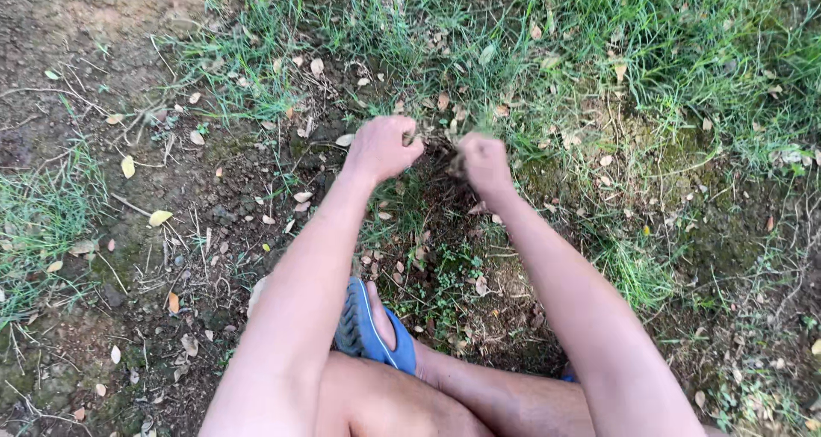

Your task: The person pulls patches of grass and weeds from the soil by hand while sitting on the ground.

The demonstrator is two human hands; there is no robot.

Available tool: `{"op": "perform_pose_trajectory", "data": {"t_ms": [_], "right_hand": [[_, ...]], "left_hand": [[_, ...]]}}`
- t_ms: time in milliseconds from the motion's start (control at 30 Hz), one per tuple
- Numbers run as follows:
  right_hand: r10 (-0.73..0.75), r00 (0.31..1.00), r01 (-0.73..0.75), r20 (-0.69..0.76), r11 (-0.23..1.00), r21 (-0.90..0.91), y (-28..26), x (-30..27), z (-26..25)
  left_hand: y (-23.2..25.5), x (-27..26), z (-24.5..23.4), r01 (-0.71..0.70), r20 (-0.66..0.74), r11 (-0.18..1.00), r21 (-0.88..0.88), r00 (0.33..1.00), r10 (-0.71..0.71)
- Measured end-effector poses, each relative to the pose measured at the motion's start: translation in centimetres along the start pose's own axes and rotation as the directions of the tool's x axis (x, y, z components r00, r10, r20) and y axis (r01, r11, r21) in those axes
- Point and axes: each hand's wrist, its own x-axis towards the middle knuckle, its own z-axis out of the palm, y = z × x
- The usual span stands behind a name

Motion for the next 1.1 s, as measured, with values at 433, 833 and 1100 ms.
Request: {"op": "perform_pose_trajectory", "data": {"t_ms": [433, 833, 1100], "right_hand": [[0.600, 0.667, 0.023, 0.441, 0.576, -0.817, -7.2, -10.9, -23.7], [0.429, 0.844, -0.115, 0.322, 0.731, -0.673, -11.0, -13.8, -27.3], [0.423, 0.717, 0.127, 0.554, 0.702, -0.701, -14.9, -14.8, -18.4]], "left_hand": [[22.3, -6.4, 1.8, 0.079, 0.261, 0.828, -0.555, 0.962, 0.083], [18.6, -10.5, -9.9, -0.034, 0.305, 0.987, 0.158, 0.952, -0.016], [8.0, -12.4, -7.6, 0.067, 0.315, 0.993, 0.092, 0.945, -0.093]]}}
